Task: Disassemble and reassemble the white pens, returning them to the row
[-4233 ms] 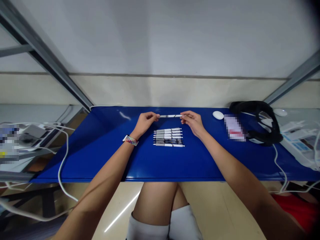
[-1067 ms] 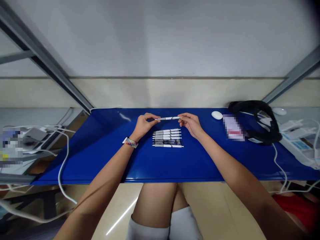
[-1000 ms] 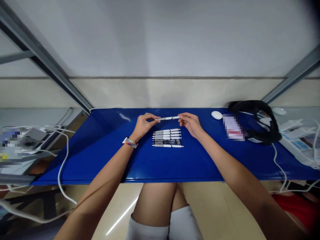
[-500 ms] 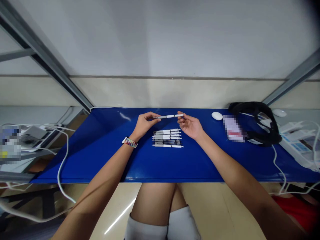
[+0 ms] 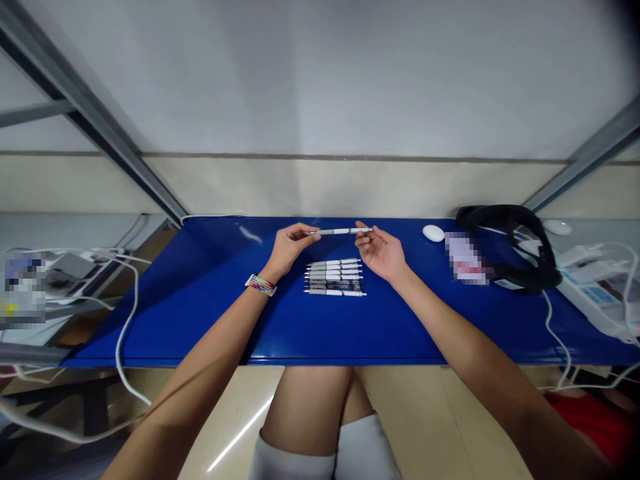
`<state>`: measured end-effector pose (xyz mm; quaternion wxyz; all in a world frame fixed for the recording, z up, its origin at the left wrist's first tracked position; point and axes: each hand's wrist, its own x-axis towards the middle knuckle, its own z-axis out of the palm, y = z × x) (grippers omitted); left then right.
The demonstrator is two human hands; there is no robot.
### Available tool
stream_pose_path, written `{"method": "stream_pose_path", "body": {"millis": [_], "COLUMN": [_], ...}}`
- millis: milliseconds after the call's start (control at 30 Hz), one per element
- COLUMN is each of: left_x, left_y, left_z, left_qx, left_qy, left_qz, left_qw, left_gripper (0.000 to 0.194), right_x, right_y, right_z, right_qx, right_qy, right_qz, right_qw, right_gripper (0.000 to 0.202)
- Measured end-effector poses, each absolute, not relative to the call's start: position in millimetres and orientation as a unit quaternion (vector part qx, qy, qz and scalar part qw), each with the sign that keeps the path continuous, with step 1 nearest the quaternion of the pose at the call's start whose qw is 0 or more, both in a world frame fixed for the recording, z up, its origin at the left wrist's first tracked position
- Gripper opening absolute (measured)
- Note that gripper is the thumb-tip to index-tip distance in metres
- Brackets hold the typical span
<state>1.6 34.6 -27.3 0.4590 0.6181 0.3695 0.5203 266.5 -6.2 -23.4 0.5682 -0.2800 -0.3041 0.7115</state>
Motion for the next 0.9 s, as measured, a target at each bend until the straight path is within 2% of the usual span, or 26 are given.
{"method": "stream_pose_path", "body": {"millis": [133,433,600,767,900], "left_x": [1.5,1.4,2.1,1.8,2.6], "left_y": [36.3,36.1,35.1,36.1,36.0], "left_z": [-28.0,-29.6,-28.0,-27.1,-26.7], "left_qx": [0.612,0.614,0.608,0.605,0.607], "left_qy": [0.366,0.362,0.355,0.361,0.367], "left_qz": [0.533,0.527,0.534,0.536,0.540], "left_qw": [0.456,0.462,0.468,0.465,0.453], "left_gripper": [0.034,0.032,0.029,0.034,0.033], "right_x": [265.5,262.8,261.8,262.5,264.2], "right_y": [-5.0,-1.0,-2.1,-2.6,-2.4], "right_z": [-23.7,-25.6,-21.4,-23.3,-24.9], "right_qx": [-0.272,-0.289,-0.297,-0.288,-0.282], "right_qy": [-0.258,-0.246,-0.256,-0.254,-0.257], "right_qz": [0.732,0.717,0.710,0.718,0.715], "right_qw": [0.569,0.585,0.585,0.581,0.586], "right_gripper": [0.019,0.015,0.030,0.017,0.022]}}
